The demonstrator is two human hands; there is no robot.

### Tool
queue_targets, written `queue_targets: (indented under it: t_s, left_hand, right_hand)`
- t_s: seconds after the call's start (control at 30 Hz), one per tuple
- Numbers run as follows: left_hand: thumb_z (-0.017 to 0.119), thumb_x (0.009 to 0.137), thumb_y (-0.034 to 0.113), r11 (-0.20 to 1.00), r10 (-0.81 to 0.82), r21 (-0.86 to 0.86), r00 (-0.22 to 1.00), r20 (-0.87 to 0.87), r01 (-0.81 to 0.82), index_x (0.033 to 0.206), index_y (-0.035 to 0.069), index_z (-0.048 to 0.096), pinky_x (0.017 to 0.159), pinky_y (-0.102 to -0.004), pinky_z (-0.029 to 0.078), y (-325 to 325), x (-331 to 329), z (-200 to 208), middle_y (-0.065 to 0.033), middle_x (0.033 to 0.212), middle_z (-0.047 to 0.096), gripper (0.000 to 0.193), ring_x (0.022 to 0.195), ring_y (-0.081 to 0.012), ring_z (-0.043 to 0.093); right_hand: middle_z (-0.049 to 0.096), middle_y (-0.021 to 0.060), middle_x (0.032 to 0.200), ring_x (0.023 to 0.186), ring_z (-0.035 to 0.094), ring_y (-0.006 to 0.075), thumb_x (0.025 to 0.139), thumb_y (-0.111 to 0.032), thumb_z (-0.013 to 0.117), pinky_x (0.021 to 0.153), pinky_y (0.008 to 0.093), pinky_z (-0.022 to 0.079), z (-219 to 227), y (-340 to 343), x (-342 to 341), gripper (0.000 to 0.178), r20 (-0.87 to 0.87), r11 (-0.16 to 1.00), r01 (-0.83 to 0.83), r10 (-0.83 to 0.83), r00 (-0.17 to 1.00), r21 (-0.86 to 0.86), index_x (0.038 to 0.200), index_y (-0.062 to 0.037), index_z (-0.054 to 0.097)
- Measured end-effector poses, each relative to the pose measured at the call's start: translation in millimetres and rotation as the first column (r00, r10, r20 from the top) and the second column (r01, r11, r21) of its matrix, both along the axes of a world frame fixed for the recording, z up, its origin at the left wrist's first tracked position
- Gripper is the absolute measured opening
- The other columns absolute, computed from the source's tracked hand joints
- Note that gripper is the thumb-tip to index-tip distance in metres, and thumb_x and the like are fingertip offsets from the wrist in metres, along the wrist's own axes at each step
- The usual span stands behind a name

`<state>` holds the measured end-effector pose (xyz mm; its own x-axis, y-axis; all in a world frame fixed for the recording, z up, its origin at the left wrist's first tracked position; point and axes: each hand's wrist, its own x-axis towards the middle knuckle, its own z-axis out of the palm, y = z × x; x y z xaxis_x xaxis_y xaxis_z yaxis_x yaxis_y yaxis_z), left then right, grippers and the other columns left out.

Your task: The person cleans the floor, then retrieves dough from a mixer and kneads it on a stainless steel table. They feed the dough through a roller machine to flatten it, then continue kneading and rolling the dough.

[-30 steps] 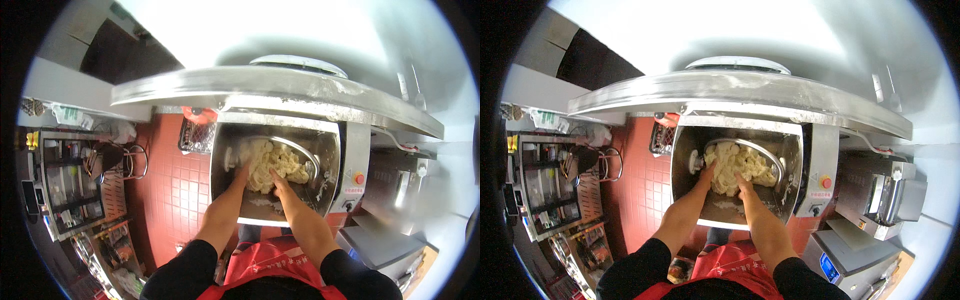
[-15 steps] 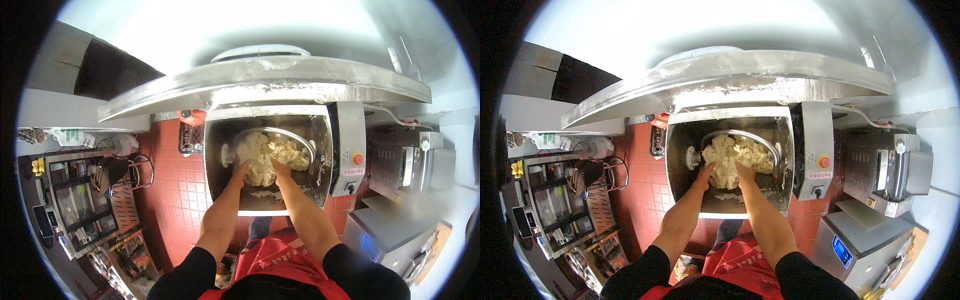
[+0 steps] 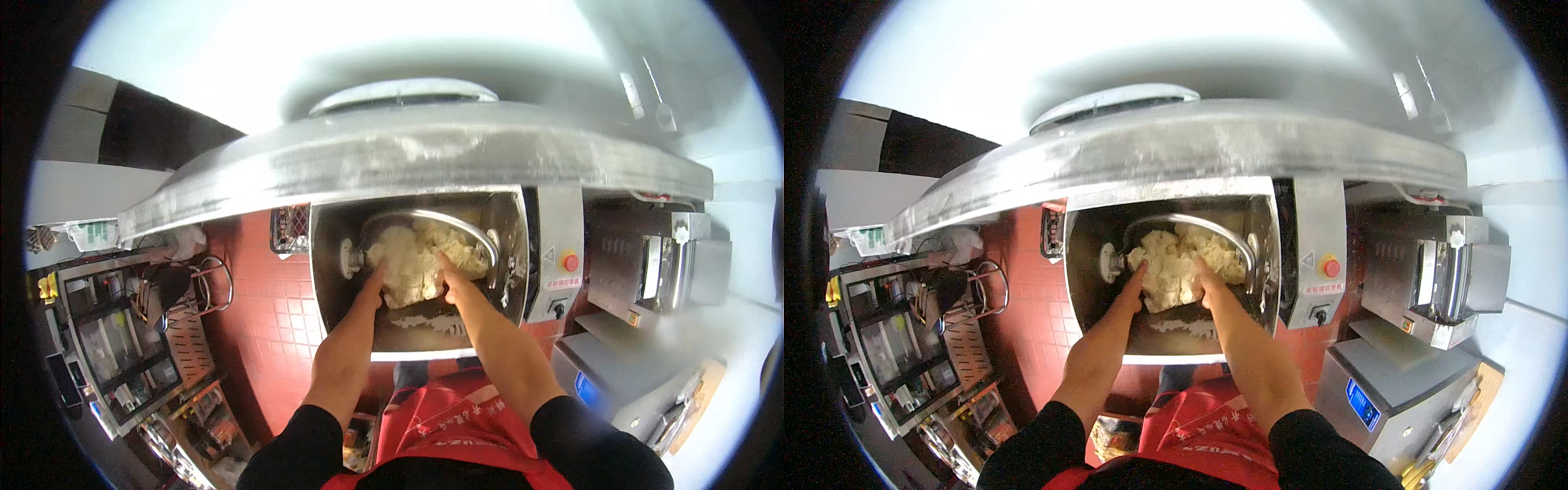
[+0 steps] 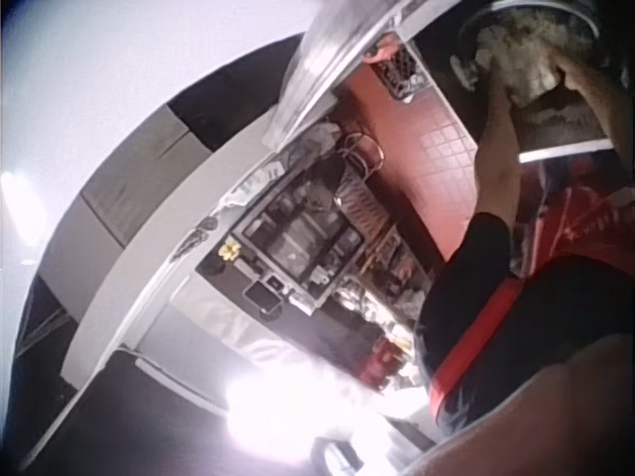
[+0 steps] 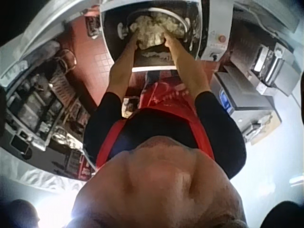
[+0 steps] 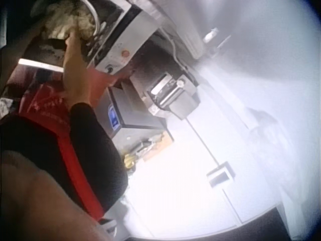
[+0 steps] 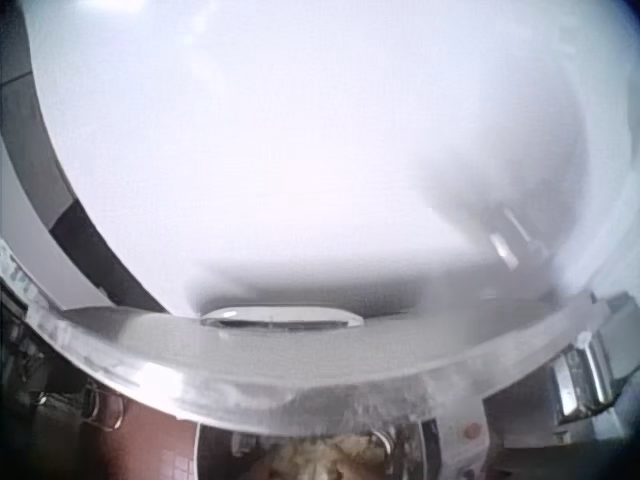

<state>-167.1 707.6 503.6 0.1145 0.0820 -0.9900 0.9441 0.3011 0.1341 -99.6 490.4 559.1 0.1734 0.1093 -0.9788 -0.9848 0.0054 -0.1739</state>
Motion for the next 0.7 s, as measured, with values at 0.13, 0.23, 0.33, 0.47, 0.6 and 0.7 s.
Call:
queue_targets:
  t_s: [0.13,0.23,0.33,0.47,0.6,0.7]
  left_hand:
    - [0.071,0.075,0.068,0.999,0.036,-0.017,0.998,0.059,-0.035,0.156,0.021,0.026,0.113,-0.0625,0.017,9,3,-8,-0.0086,0.163,0.013,0.104,0.149,-0.0321,0.014]
    - [0.073,0.077,0.064,0.984,0.143,-0.130,0.969,0.200,-0.118,0.152,0.018,0.035,0.113,-0.0585,0.022,11,1,-10,-0.0100,0.158,0.027,0.096,0.144,-0.0325,0.026]
    - [0.072,0.078,0.062,0.964,0.247,-0.157,0.940,0.237,-0.214,0.148,0.014,0.040,0.112,-0.0550,0.024,7,-2,-6,-0.0126,0.151,0.037,0.090,0.137,-0.0335,0.036]
    - [0.076,0.078,0.049,0.952,0.293,-0.157,0.929,0.225,-0.262,0.142,0.013,0.046,0.107,-0.0516,0.035,-3,-12,15,-0.0124,0.140,0.050,0.080,0.126,-0.0327,0.048]
    - [0.075,0.078,0.040,0.881,0.451,-0.278,0.856,0.251,-0.383,0.131,0.011,0.055,0.100,-0.0495,0.043,-15,-31,66,-0.0098,0.132,0.058,0.064,0.121,-0.0285,0.053]
    - [0.074,0.079,0.038,0.843,0.521,-0.331,0.796,0.309,-0.424,0.131,0.009,0.053,0.099,-0.0455,0.047,-26,-51,118,-0.0082,0.129,0.060,0.063,0.116,-0.0278,0.058]
  right_hand:
    - [0.053,0.0119,0.113,0.100,0.053,0.0226,0.095,-0.054,0.055,0.106,0.0526,0.024,-24,4,0,0.065,-0.127,0.997,0.070,-0.073,0.989,-0.024,0.135,-0.0034,0.048]
    - [0.028,0.0012,0.067,0.060,0.026,0.0159,0.093,-0.051,0.061,0.072,0.0370,0.038,-46,13,-3,0.050,-0.125,0.967,0.249,-0.241,0.962,0.053,0.114,-0.0061,0.058]
    - [0.026,-0.0007,0.053,0.047,0.023,0.0141,0.093,-0.045,0.064,0.059,0.0356,0.039,-47,15,-8,0.038,-0.104,0.947,0.322,-0.318,0.942,0.014,0.095,-0.0072,0.057]
    - [0.034,0.0017,0.052,0.046,0.036,0.0142,0.092,-0.032,0.067,0.049,0.0334,0.038,2,5,-15,0.029,-0.002,0.963,0.249,-0.250,0.968,0.107,0.091,-0.0063,0.053]
    - [0.059,0.0014,0.072,0.049,0.051,0.0108,0.089,-0.016,0.067,0.042,0.0288,0.040,80,7,-21,0.034,0.329,0.970,0.232,-0.242,0.913,0.072,0.120,-0.0036,0.059]
    - [0.068,0.0043,0.087,0.059,0.058,0.0097,0.084,-0.011,0.071,0.048,0.0258,0.045,131,5,-33,0.037,0.418,0.973,0.184,-0.226,0.880,0.139,0.118,-0.0033,0.060]
